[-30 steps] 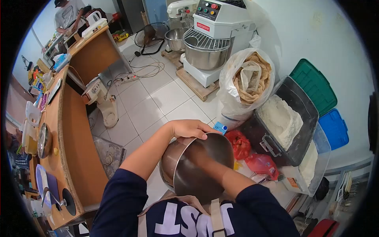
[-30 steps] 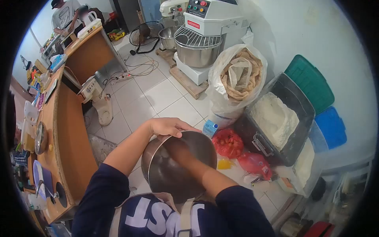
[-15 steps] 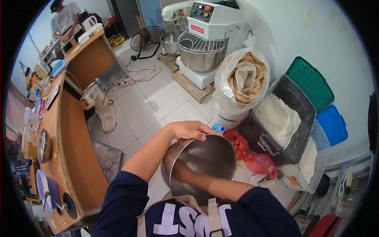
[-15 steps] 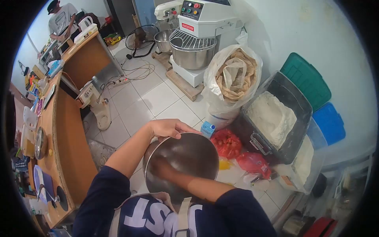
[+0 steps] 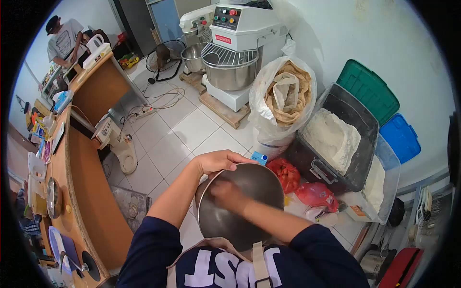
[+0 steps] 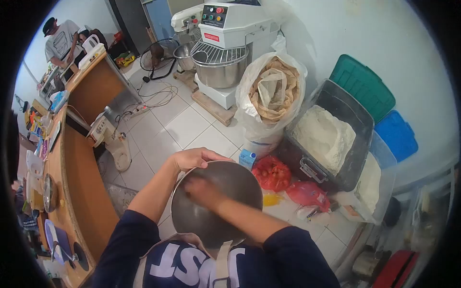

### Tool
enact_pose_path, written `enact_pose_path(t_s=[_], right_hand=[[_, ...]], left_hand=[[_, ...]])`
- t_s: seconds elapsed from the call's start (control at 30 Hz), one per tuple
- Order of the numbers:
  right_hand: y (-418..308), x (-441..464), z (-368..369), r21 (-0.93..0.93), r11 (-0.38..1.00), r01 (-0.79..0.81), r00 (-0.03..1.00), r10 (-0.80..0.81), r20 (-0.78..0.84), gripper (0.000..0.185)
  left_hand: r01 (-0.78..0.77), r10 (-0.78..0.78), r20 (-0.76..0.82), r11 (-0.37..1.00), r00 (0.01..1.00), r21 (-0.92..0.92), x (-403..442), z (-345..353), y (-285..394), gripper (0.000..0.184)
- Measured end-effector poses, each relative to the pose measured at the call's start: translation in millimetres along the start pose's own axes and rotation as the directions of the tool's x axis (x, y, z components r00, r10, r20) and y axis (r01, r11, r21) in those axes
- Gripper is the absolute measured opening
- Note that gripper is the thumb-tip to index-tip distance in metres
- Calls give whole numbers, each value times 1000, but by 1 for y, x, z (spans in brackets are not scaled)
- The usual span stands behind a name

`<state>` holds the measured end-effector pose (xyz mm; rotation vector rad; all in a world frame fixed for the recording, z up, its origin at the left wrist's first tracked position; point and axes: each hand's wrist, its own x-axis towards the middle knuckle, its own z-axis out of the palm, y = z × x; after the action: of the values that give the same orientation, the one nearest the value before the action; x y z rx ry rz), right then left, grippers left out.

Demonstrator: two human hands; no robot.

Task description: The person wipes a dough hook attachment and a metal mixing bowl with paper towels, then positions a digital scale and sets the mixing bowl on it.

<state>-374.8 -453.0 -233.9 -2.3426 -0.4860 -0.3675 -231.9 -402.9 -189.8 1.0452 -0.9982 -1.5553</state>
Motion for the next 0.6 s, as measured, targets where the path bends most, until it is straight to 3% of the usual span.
enact_pose_path(t_s=[0.07,0.13,0.23,0.27,0.3,0.33,0.37,0.4,0.47,0.57,0.6], right_hand=[[-35,-16,26,452,873,-181,976,216,-27,20],[-54,-36,28,697,693,-188,980,88,176,21],[-47,-40,11,818,502,-281,939,-31,341,15],[-49,-32,14,806,469,-360,931,236,278,19],[-51,-22,15,801,419,-427,851,485,200,22],[-46,-7,4,966,43,-256,757,630,172,24],[-42,9,-6,953,-303,23,636,740,220,25],[-36,14,-11,942,-300,150,602,783,154,28],[-24,16,-28,899,-300,318,538,838,89,28],[-45,19,-32,964,-224,146,556,824,108,29],[-60,11,-21,999,-17,-46,657,753,44,25]], left_hand=[[22,-22,-12,999,1000,-26,0,-1,-1,61],[9,-10,-41,1000,999,-20,-4,-3,-8,60],[5,-4,-57,1000,998,21,-5,-13,-20,58],[8,-6,-58,999,998,39,-5,-15,-23,58],[-41,45,-46,995,998,87,-3,-13,-22,62],[-90,96,-34,986,995,138,1,-10,-20,66],[-139,146,-25,972,989,190,2,-9,-17,71],[-88,99,-37,971,994,222,-1,-8,-16,83],[-10,35,-85,962,996,273,-1,-14,-24,84],[-17,37,-63,955,997,295,0,-10,-14,87],[-51,69,-47,951,997,304,2,-6,-8,87]])
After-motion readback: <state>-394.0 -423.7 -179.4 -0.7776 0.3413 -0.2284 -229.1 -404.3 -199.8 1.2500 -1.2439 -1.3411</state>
